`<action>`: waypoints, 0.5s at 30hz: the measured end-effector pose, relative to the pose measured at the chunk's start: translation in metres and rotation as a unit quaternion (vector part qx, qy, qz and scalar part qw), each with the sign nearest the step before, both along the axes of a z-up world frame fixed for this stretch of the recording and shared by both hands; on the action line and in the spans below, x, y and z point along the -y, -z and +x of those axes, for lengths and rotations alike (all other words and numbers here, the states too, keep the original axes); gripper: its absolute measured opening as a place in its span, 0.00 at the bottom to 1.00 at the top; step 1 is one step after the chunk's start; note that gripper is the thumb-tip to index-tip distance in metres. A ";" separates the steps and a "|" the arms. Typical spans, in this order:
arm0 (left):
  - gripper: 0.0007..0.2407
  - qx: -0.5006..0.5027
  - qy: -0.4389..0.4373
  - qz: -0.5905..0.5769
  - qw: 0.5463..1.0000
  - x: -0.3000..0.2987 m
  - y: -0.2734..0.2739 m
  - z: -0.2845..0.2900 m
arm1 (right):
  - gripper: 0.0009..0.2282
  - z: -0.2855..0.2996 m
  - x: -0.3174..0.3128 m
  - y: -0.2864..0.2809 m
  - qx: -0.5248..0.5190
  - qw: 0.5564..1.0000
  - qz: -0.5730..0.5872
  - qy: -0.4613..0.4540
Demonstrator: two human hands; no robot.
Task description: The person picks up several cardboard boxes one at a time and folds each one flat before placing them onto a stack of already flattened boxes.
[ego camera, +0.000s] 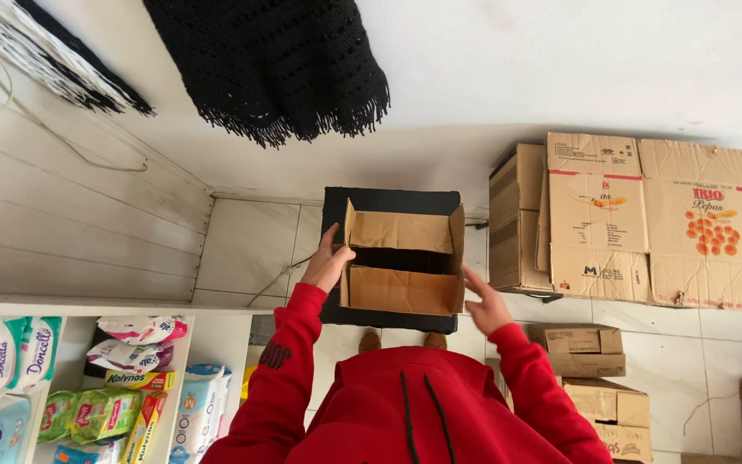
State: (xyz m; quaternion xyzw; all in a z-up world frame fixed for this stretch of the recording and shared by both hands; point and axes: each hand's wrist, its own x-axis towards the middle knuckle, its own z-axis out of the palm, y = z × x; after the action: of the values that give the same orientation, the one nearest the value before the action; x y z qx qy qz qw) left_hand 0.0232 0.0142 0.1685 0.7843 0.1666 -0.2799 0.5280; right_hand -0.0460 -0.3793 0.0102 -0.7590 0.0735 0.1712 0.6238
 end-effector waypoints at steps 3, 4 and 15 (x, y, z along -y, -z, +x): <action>0.44 0.001 -0.002 -0.005 1.000 0.001 0.015 0.006 | 0.51 -0.021 -0.001 0.044 0.052 0.997 -0.036 -0.046; 0.42 0.009 -0.010 -0.015 1.000 -0.002 0.028 0.011 | 0.53 -0.026 -0.002 0.058 0.078 0.992 -0.067 -0.067; 0.38 0.043 -0.148 -0.087 0.984 -0.036 0.193 0.026 | 0.47 -0.028 -0.036 0.019 0.163 0.964 -0.202 0.060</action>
State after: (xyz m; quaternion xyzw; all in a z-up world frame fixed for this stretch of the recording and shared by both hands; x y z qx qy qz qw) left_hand 0.0495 0.0504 -0.0246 0.7138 0.2328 -0.1781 0.6361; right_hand -0.0738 -0.3436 -0.0084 -0.8810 0.0487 -0.0110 0.4704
